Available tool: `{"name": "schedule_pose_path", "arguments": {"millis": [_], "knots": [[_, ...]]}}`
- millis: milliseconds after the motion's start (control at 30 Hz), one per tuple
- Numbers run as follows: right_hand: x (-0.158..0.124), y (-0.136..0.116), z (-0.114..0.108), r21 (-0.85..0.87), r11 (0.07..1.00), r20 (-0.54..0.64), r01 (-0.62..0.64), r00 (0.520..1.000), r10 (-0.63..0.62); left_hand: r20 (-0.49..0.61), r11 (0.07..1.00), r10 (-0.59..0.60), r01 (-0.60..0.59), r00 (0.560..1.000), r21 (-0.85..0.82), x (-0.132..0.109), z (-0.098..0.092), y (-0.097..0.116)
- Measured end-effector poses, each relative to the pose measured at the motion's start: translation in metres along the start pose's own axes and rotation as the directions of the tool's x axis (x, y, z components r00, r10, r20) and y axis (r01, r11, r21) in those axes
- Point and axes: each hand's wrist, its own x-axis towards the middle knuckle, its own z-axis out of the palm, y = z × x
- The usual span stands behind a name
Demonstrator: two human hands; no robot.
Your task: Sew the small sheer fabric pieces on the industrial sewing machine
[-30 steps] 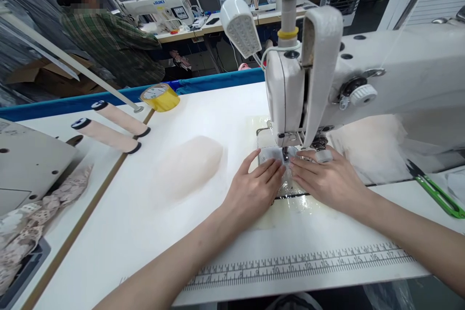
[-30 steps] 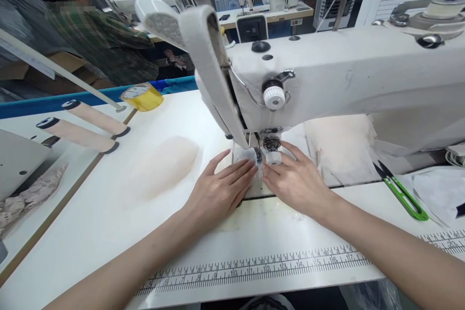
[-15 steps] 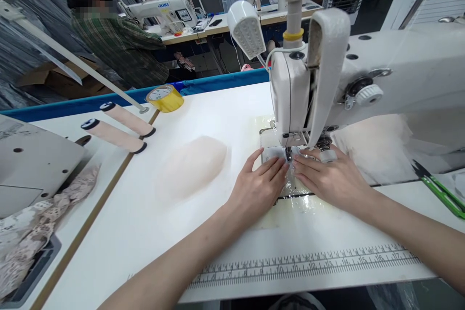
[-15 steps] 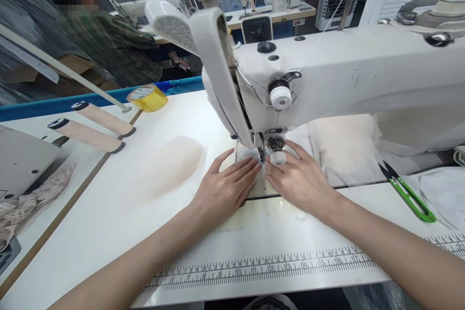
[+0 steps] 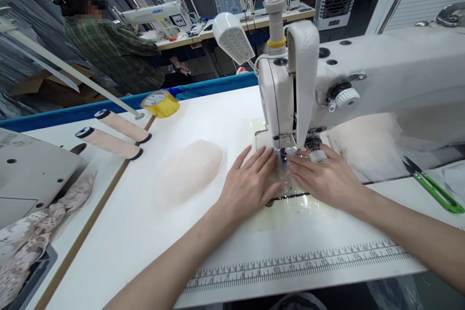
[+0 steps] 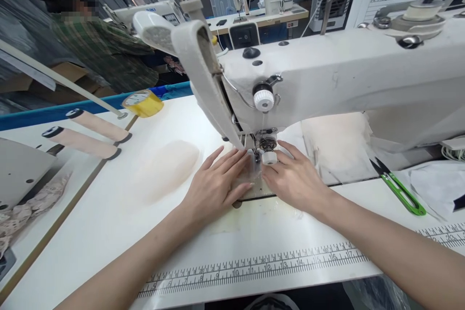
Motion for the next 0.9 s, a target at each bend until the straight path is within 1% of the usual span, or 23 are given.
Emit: {"name": "schedule_pose_path", "arguments": {"millis": [67,100,133,200,267,300,367,400,500,567,700,900], "knots": [[0.000,0.000,-0.004,-0.023,1.000,-0.022,0.001,1.000,-0.002,0.040,0.998,-0.006,0.004,0.999,0.058,-0.001,-0.003,0.000],[0.000,0.000,-0.007,-0.032,0.999,-0.041,0.000,0.999,-0.001,0.037,0.996,-0.003,-0.001,0.999,0.088,-0.001,-0.006,0.000],[0.001,-0.001,-0.009,-0.037,0.999,-0.066,-0.003,0.998,0.000,0.019,0.993,0.004,-0.006,1.000,0.117,-0.002,-0.008,0.001],[0.002,-0.005,-0.013,-0.020,1.000,-0.105,-0.010,0.994,0.008,-0.057,0.987,0.032,-0.022,0.998,0.162,-0.002,-0.012,0.003],[0.003,-0.011,-0.015,0.043,0.999,-0.083,-0.004,0.997,0.007,-0.121,0.984,0.075,-0.054,0.990,0.169,-0.001,-0.013,0.002],[0.003,-0.015,-0.016,0.087,0.996,-0.053,0.007,0.999,-0.003,-0.127,0.985,0.098,-0.078,0.987,0.157,0.000,-0.012,0.000],[0.004,-0.021,-0.016,0.183,0.982,-0.001,0.034,0.999,-0.034,-0.089,0.984,0.148,-0.137,0.985,0.111,0.001,-0.008,-0.004],[0.004,-0.024,-0.016,0.221,0.974,0.004,0.041,0.999,-0.043,-0.057,0.982,0.171,-0.166,0.984,0.089,0.002,-0.005,-0.007],[0.003,-0.030,-0.016,0.264,0.964,-0.040,0.026,0.999,-0.016,0.010,0.974,0.210,-0.210,0.978,0.079,0.002,0.001,-0.013],[0.001,-0.031,-0.016,0.245,0.969,-0.029,0.015,1.000,-0.008,0.030,0.974,0.213,-0.215,0.977,0.073,0.001,0.003,-0.015],[-0.003,-0.030,-0.013,0.154,0.988,0.112,-0.032,0.994,0.015,0.050,0.978,0.208,-0.208,0.977,-0.002,0.001,0.003,-0.014],[-0.001,-0.013,-0.005,0.004,0.992,0.185,-0.128,0.975,0.125,0.059,0.987,0.162,-0.161,0.985,-0.028,0.001,0.006,-0.007]]}}
